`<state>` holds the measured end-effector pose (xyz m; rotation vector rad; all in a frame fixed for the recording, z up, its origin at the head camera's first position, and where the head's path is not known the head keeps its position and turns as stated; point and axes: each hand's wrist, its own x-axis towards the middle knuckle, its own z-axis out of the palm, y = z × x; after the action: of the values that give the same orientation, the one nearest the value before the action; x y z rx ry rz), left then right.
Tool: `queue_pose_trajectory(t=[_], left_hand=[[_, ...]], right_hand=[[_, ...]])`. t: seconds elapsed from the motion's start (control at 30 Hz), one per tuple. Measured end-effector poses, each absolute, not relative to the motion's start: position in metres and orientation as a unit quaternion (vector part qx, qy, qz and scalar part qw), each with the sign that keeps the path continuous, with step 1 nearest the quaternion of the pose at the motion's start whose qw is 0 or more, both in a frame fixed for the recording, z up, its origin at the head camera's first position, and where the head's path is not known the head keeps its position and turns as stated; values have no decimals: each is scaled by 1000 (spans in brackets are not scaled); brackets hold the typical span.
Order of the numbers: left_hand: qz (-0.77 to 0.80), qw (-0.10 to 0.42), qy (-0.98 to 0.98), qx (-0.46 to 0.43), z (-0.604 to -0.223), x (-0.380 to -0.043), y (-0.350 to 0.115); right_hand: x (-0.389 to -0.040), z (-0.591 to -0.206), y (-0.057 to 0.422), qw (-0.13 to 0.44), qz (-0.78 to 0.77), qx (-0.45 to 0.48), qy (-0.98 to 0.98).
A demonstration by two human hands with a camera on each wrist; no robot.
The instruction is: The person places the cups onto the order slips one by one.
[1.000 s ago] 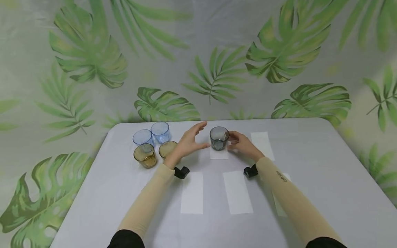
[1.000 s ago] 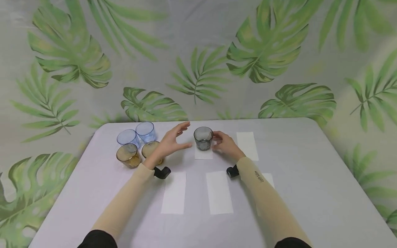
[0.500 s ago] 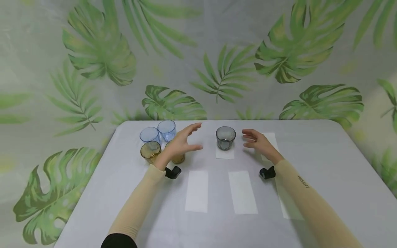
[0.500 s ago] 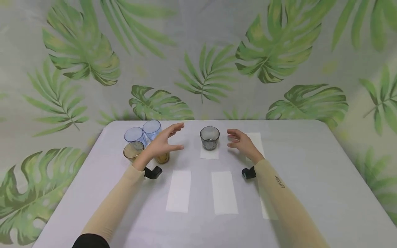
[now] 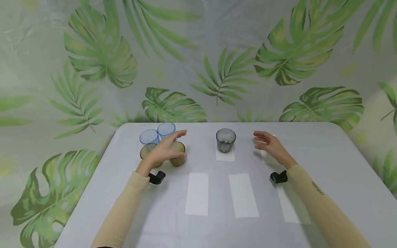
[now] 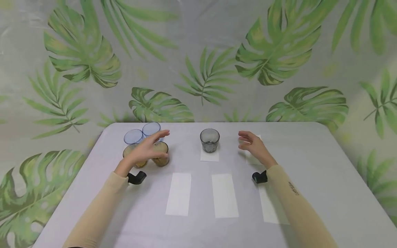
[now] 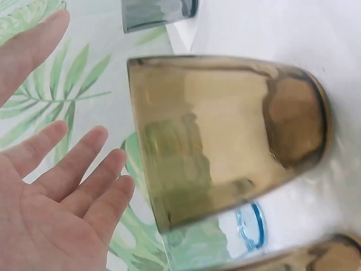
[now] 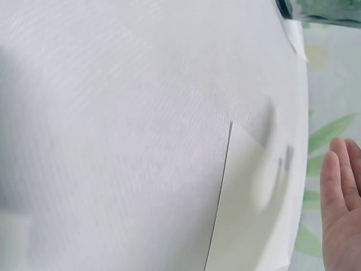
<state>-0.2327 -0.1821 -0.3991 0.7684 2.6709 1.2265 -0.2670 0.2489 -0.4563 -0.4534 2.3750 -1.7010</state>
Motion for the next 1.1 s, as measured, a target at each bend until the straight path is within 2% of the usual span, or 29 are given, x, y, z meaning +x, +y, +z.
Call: queue_pose_trajectory(t=[0.43,0.9,1.1], left_hand=[[392,76,883,246,-400,-220,-207],[349,83,892,275,-409,-230,-212],[328,85,900,276,-414,-233,-209]], right_hand=[[-265,-463,266,84,-571,-150,803],[-262,-466,295,70,-555,-134,818],[-260,-467,304,82,-541,-121,829]])
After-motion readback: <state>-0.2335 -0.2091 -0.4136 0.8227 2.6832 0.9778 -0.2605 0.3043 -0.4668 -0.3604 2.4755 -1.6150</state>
